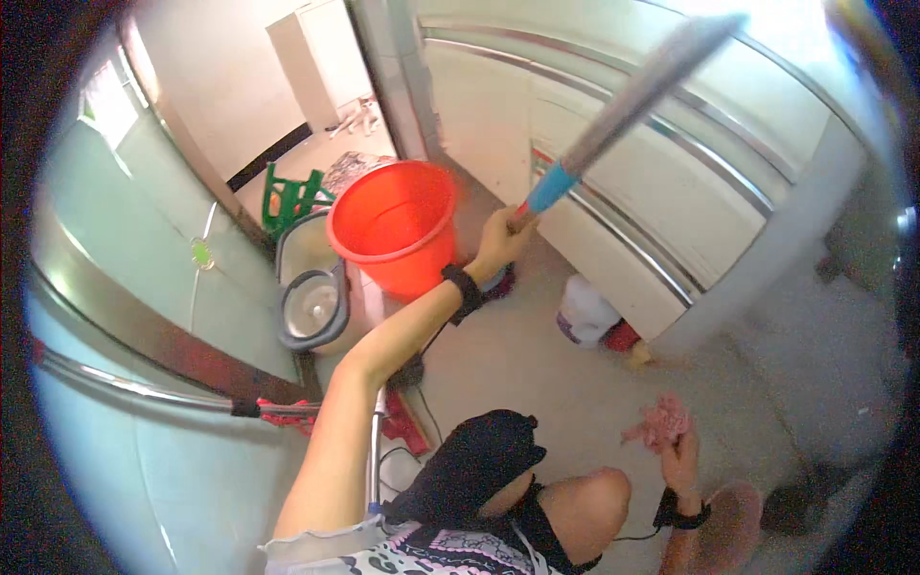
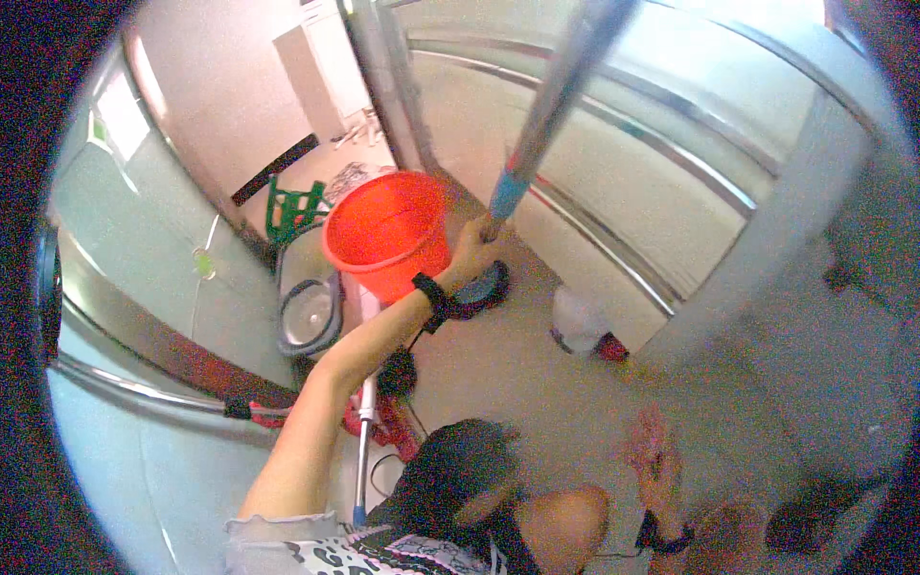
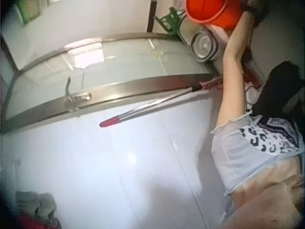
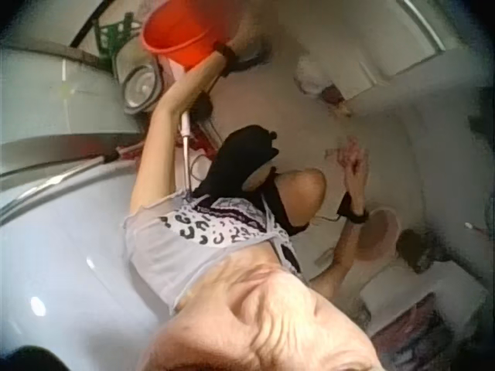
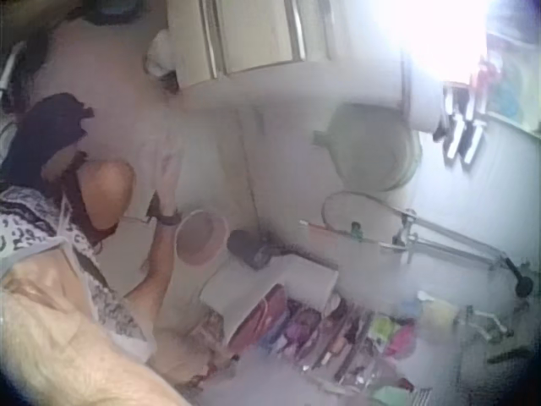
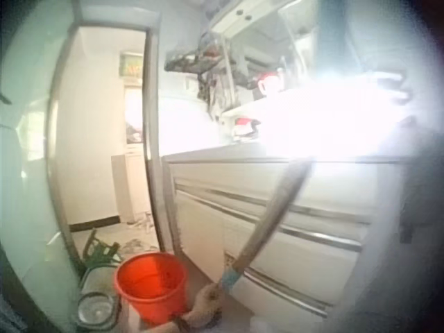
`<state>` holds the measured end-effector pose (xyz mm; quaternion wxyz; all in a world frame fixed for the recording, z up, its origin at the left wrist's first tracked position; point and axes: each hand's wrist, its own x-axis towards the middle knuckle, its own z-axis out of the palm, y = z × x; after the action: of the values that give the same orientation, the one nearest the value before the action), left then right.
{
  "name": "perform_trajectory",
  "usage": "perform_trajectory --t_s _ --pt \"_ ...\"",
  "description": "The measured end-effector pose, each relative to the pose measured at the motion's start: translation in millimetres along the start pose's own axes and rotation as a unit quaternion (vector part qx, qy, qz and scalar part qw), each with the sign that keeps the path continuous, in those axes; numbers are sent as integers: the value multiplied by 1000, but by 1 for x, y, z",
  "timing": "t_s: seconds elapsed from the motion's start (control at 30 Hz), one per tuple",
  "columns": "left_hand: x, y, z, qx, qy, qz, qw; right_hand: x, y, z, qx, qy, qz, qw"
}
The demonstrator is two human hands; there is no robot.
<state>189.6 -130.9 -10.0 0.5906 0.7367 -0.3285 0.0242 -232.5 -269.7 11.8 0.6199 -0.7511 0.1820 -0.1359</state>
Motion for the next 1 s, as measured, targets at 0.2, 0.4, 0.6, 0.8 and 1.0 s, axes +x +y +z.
perform_trajectory --t_s 0.2,0.4,0.6,0.8,1.0 --pt "-36 16 31 122 -76 72 987 14 -75 -9 -187 95 -117 971" --pt "-68 13 60 253 -198 108 941 8 -68 -27 -244 234 -200 920" --pt "-83 60 80 247 -177 292 907 -14 -53 -31 24 283 -67 956" --pt "-109 136 116 29 -366 276 888 -21 -26 -31 76 267 -18 961" --pt "-132 122 173 40 -418 258 870 -75 12 -46 -61 457 -26 887"
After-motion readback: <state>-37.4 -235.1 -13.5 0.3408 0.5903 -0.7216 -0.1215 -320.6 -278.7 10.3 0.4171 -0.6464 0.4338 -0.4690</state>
